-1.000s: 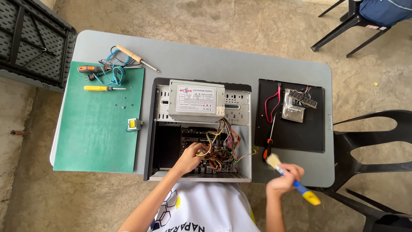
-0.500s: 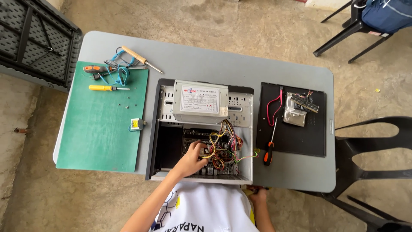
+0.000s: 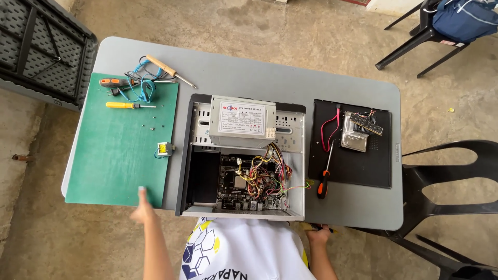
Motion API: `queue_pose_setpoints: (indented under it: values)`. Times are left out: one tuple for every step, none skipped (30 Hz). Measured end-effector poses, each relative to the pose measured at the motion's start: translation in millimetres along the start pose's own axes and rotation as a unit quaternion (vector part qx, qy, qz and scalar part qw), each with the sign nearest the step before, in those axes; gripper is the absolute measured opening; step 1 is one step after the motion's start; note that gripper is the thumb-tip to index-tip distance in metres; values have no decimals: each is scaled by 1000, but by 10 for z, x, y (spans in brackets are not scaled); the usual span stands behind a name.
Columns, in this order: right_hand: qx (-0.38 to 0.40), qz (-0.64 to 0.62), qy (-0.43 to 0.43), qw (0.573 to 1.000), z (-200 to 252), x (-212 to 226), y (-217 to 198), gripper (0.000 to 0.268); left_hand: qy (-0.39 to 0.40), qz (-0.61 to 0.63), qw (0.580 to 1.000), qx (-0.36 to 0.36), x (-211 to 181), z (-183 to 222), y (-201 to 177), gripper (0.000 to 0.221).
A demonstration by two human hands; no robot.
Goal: Cleaning a computer power supply unit and the interior of a computer case using a brush.
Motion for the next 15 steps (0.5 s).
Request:
queue_pose_setpoints:
  values:
    - [-8,9,3,1000,16,-14,7,27,-220,21,964,145,46,260,85,96]
    - [-9,9,1,1000,14,-23,-1,27,-222,20,964,146,57,283,78,96]
    - [-19,13,-12,1000,14,-27,-14,27,-221,113,956,160,55,307,95,80]
    - [-28,20,-24,999,1,-15,1,27,-218,206,938,170,59,343,108,64]
    - [-28,23,-25,999,-9,29,26,27,-220,208,938,168,55,372,106,64]
    - [-29,11,-11,999,-20,20,22,35,-213,187,945,166,24,369,93,65]
    - [-29,0,4,1000,-30,12,20,47,-206,165,951,164,-8,369,81,66]
    - [-30,-1,4,1000,-11,10,-6,47,-206,165,951,164,16,366,64,66]
    - [-35,1,11,999,14,3,-27,50,-204,177,948,166,28,364,53,62]
    - [-37,5,17,999,44,5,22,53,-202,193,945,168,17,367,76,59]
    - [-35,6,16,999,58,8,11,53,-202,195,945,168,27,357,78,59]
    - [-14,2,25,1000,75,3,14,42,-206,184,948,157,39,345,59,58]
    - [6,-2,34,999,88,-2,25,36,-210,172,951,145,49,334,51,57]
    - [5,-2,32,999,50,11,-4,36,-211,171,951,145,39,323,33,57]
    - [2,4,36,999,8,24,-35,34,-213,172,951,143,33,312,16,56]
Point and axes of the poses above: each hand's wrist, its own z-axis away from the middle knuckle, its own y-axis out of the palm, x = y × z, the point moved 3 cm from there along -z, towards the middle knuckle, and after that the axes turned 8 degrees about y, right-handed, at the moved point
